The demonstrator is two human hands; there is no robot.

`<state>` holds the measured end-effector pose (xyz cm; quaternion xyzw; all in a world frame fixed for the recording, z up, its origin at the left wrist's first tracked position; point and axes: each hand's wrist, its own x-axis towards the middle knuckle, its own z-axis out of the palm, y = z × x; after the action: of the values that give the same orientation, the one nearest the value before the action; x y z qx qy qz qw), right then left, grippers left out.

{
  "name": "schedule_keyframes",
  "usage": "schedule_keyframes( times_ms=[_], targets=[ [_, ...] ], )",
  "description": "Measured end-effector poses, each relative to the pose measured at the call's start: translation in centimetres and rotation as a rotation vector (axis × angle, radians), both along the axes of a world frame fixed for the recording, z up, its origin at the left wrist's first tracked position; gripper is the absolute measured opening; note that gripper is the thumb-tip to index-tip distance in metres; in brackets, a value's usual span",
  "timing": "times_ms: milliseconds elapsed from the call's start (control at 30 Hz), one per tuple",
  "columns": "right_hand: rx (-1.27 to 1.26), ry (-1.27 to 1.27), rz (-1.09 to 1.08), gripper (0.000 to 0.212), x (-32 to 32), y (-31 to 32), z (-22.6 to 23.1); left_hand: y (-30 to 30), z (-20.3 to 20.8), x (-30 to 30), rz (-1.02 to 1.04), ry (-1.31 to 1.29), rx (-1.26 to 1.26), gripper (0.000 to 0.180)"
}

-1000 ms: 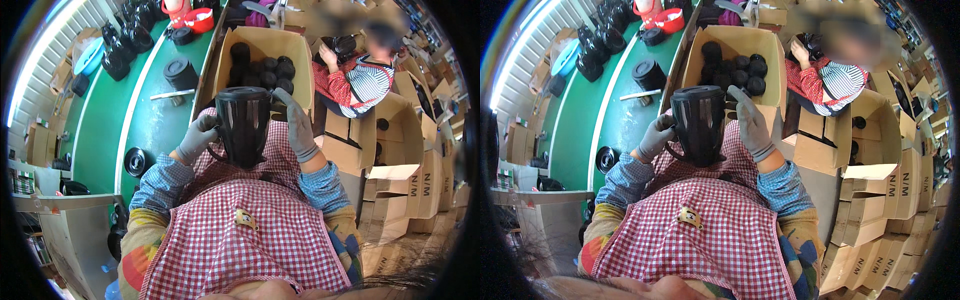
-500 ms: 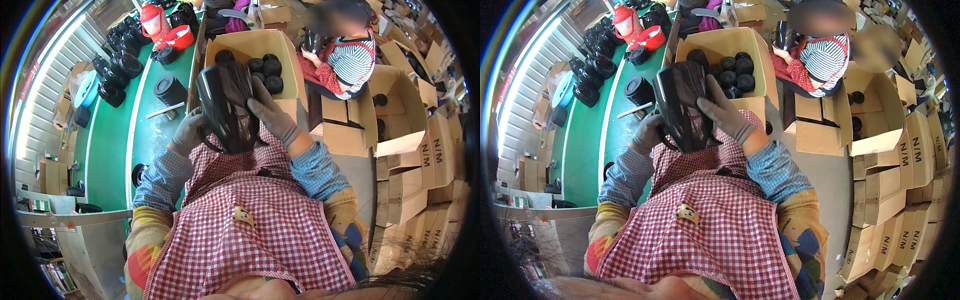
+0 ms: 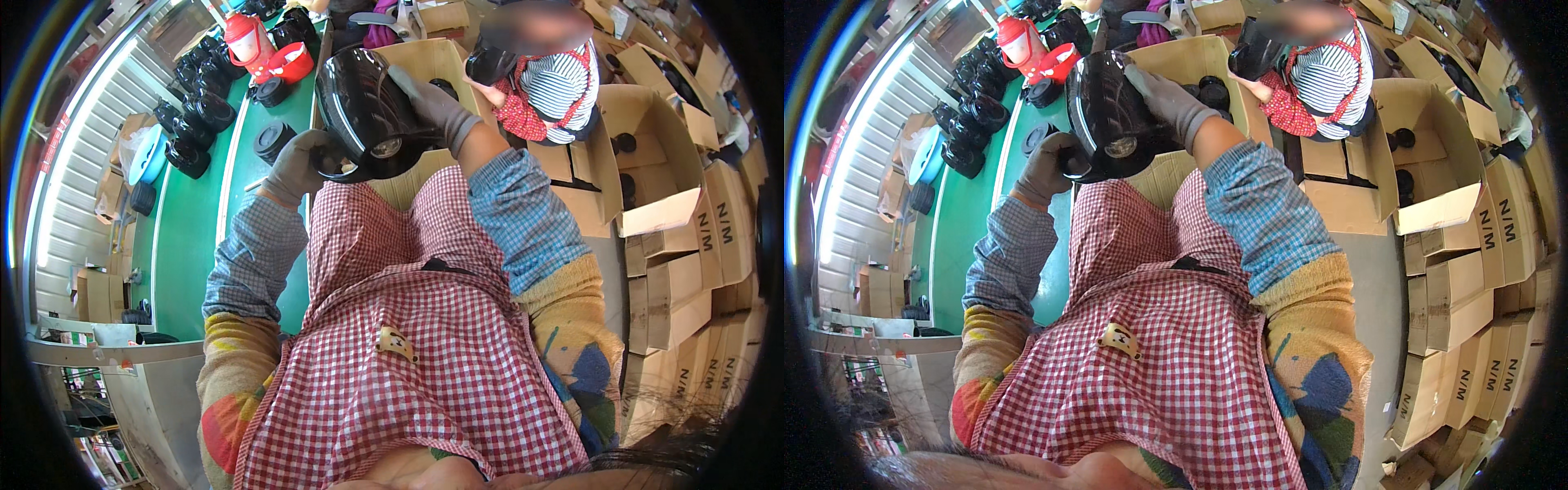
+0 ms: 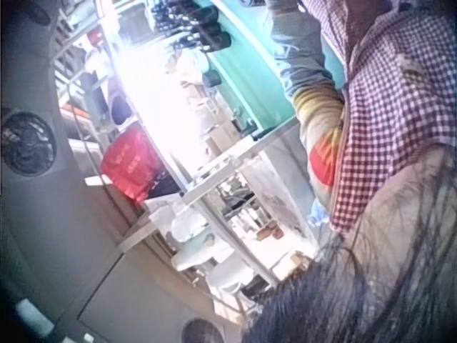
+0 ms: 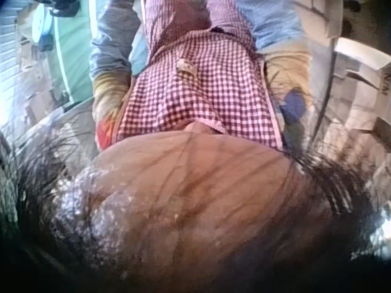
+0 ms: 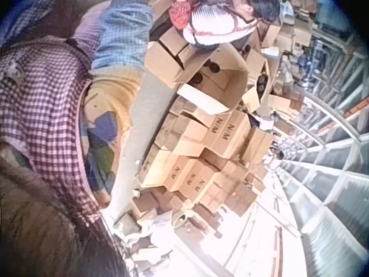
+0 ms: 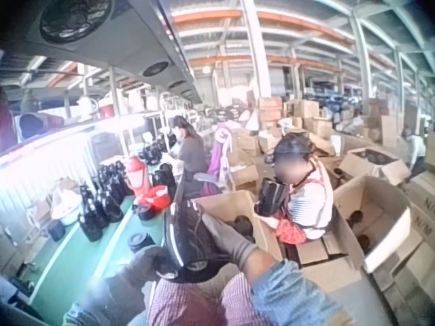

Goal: The person repeatedly picks black kettle bodies from a cardboard box, inserts a metal rod into the base, and places the assembled units on a green workbench. The person also handles black circular lids, placing them on the workbench. Another worker is visible in the background performing similar assembly.

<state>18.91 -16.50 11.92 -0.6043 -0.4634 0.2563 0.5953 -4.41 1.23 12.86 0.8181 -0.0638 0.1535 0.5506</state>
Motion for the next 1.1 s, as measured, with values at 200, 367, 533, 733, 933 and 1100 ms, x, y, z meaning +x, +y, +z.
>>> schedule_keyframes(
  times_ms=[200, 367, 533, 733, 933, 1100],
  targets=[
    [0.011, -0.554, -0.107, 0.048, -0.3, -1.2, 1.3, 3.8, -3.4, 0.6, -0.046, 0.218, -0.507, 0.014],
    [0.192, -0.74, -0.304, 0.041, -2.3, -5.7, 1.3, -1.5, -2.3, -0.9, 0.156, 0.122, -0.582, 0.031],
    [0.147, -0.363, -0.008, 0.061, -8.0, -6.8, -3.3, -9.4, -9.7, -4.9, 0.278, -0.068, -0.648, 0.054],
    [-0.119, 0.198, 0.043, 0.05, -10.6, -11.3, -12.3, -8.7, -13.9, -10.7, 0.029, 0.334, 0.314, 0.049],
    [-0.295, -0.664, -0.012, 0.047, -7.0, -10.4, -9.2, 11.4, -12.9, -7.7, 0.787, 0.148, 0.713, 0.046],
    [-0.194, -0.322, -0.013, 0.048, -5.9, -9.6, -11.2, 21.8, -16.5, -8.6, 0.897, 0.957, 1.159, 0.076]
  ],
)
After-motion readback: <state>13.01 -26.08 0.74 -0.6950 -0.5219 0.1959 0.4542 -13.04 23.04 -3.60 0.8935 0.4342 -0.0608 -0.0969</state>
